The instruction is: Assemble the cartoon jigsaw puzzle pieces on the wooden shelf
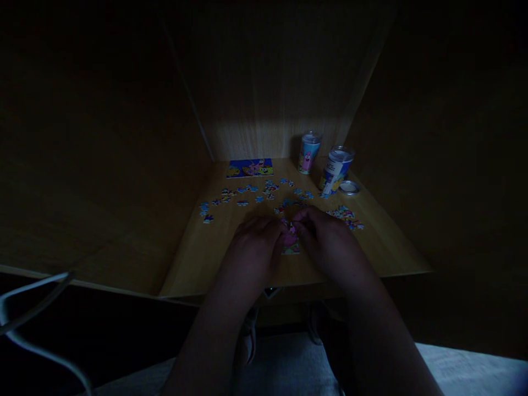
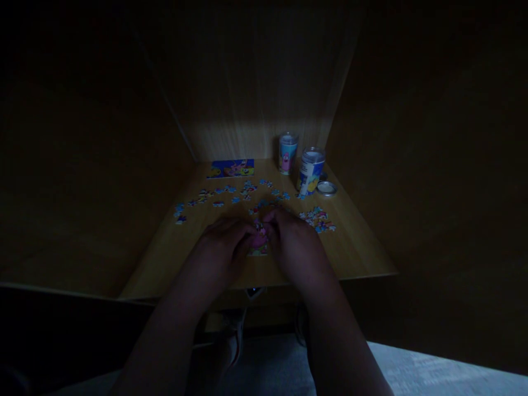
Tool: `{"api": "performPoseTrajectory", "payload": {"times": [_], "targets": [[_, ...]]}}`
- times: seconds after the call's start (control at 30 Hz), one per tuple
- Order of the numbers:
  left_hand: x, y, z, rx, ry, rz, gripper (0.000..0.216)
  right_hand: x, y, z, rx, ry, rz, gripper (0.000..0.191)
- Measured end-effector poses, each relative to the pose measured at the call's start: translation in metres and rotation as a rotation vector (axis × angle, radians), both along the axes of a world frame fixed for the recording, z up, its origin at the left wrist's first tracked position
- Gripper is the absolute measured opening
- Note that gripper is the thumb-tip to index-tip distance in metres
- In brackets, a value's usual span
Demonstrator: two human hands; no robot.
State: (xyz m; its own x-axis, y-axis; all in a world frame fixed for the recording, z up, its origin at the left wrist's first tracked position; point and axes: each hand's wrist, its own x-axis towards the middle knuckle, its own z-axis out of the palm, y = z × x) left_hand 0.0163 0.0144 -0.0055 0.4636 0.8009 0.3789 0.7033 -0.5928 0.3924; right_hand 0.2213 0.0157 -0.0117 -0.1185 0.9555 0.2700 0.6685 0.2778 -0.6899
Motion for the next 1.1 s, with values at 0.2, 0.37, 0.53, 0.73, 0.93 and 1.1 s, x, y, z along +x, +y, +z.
{"api": "performPoseTrajectory", "payload": {"times": [0.2,0.37,0.53,0.73,0.93,1.1], "targets": [[-0.002,0.001,-0.002,-0.009,-0.042,-0.01,0.009,0.001,0.0,-0.002,-0.006,0.011,0.031,0.01],[-0.001,0.001,0.0,-0.006,-0.06,-0.004,0.01,0.002,-0.002,0.002,-0.007,0.095,0.069,0.012],[0.0,-0.003,0.005,0.057,-0.059,0.041,0.016,0.004,-0.002,0.001,0.006,0.248,0.043,0.013],[-0.001,-0.004,0.006,0.09,-0.015,0.068,0.007,0.004,-0.002,0.0,0.096,0.196,0.132,0.021],[-0.006,-0.003,0.008,0.106,0.042,0.143,0.04,-0.001,-0.001,0.001,0.144,0.046,0.03,0.016],[-0.009,0.0,0.006,0.072,0.057,0.055,0.036,-0.006,0.0,-0.002,0.106,-0.118,-0.117,0.013]]}}
